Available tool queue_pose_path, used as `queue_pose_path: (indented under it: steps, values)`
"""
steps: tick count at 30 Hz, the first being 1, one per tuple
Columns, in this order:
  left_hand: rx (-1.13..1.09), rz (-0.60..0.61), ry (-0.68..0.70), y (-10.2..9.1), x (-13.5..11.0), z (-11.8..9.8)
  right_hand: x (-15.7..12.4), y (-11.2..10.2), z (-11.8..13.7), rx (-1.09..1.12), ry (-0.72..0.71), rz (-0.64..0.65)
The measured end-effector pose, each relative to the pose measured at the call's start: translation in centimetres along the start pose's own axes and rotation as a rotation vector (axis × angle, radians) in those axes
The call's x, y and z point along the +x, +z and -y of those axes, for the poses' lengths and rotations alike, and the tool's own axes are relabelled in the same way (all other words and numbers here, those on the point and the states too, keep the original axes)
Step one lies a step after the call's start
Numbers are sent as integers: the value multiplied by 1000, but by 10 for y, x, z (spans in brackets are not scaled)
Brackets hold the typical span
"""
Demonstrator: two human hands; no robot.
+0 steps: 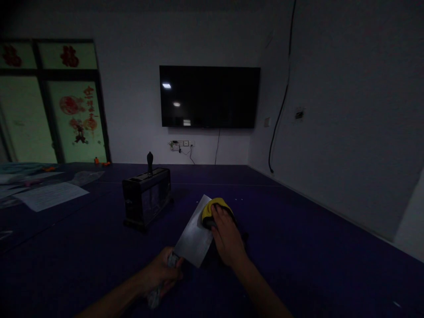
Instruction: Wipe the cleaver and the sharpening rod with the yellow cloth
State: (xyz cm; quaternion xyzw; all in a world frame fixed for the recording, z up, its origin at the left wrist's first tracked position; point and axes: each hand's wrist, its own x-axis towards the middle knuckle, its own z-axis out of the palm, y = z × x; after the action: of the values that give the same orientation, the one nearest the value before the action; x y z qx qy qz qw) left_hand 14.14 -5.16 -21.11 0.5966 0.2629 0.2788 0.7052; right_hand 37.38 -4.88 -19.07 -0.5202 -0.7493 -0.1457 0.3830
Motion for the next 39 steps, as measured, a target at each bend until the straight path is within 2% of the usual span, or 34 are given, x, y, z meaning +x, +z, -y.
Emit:
queue_pose_path:
  steps: [6,21,27,35,39]
  values:
    - [-46,-59,46,1,-1,-2,-2,1,8,25,-28,59]
    - [-126,-173,25,0,1,1,-6,1,30,38,-101,185]
    - [-153,-207,54,2,1,-1,-9,-3,41,30,-129,276]
    - [-153,-206,78,2,4,-1,-12,-7,57,49,-223,380]
    - [-114,-199,77,1,6,2,-14,-8,62,71,-244,386]
